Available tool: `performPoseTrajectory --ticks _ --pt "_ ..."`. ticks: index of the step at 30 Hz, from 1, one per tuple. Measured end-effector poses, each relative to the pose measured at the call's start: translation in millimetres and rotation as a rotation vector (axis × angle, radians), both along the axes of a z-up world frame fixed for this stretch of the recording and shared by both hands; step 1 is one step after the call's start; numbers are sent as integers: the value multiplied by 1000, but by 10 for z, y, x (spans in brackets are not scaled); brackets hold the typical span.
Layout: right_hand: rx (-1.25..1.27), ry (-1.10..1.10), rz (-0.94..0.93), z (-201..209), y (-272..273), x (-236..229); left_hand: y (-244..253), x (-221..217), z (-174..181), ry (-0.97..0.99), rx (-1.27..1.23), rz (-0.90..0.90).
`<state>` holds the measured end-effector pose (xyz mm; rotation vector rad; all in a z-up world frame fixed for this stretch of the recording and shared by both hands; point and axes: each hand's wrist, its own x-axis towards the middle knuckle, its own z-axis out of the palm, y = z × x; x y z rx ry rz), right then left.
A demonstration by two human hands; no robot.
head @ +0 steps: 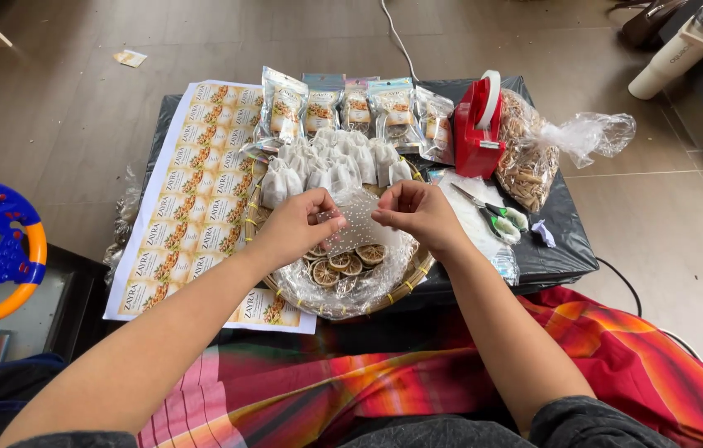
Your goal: The person puts dried lemon slices into small plastic bags, then places the small bags inside white tea bags by hand.
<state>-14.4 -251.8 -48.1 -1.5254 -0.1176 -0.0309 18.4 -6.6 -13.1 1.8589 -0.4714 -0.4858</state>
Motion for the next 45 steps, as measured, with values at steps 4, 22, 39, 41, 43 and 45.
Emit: performPoseTrajectory --ticks 4,22,39,41,43,45 --pt "-11 -14 -25 44 -1 69 -12 99 95 -9 15 -9" --pt "-66 28 -77 -187 104 14 58 112 -171 61 -105 24" --pt "50 85 9 152 199 -96 105 122 -141 74 -115 24" --pt "77 84 23 127 187 -101 131 67 -20 -4 -5 10" --pt "109 81 39 119 203 -133 143 -55 202 -83 108 -4" --pt "163 26 97 144 212 -169 106 -221 528 -422 456 -145"
